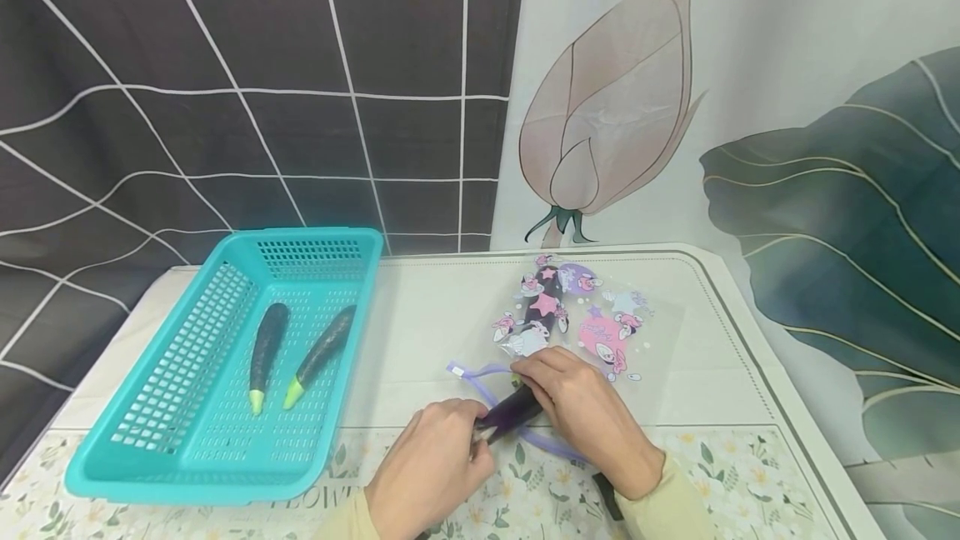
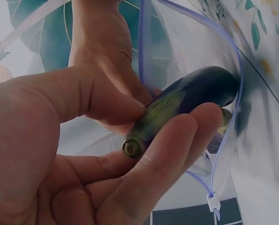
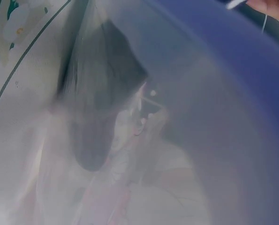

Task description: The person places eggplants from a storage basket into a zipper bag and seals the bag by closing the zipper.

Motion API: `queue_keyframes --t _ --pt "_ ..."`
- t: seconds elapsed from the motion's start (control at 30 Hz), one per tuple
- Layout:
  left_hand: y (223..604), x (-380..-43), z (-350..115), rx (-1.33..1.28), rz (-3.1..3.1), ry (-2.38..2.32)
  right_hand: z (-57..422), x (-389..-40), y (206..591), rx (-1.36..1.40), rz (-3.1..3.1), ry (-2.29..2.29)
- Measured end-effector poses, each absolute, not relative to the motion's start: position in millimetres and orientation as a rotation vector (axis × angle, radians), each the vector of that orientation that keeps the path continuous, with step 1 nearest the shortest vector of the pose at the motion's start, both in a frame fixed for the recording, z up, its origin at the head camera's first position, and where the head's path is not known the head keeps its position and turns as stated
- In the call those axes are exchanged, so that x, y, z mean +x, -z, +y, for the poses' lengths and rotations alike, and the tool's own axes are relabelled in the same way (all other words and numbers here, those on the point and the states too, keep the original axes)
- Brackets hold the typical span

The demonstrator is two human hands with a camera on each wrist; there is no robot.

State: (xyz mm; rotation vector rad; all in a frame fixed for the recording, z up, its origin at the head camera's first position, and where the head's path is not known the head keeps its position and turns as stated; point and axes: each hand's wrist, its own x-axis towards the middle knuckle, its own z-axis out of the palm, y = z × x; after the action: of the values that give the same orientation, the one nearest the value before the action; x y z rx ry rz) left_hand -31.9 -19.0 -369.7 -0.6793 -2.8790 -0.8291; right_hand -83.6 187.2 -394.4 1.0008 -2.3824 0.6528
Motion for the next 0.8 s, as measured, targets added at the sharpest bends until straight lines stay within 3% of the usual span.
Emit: queue_keyframes --t 0.8 --pt "372.6 -32.0 -10.1 -0.55 -2.848 0.821 187.3 -83.2 394.2 1.006 -2.373 -0.642"
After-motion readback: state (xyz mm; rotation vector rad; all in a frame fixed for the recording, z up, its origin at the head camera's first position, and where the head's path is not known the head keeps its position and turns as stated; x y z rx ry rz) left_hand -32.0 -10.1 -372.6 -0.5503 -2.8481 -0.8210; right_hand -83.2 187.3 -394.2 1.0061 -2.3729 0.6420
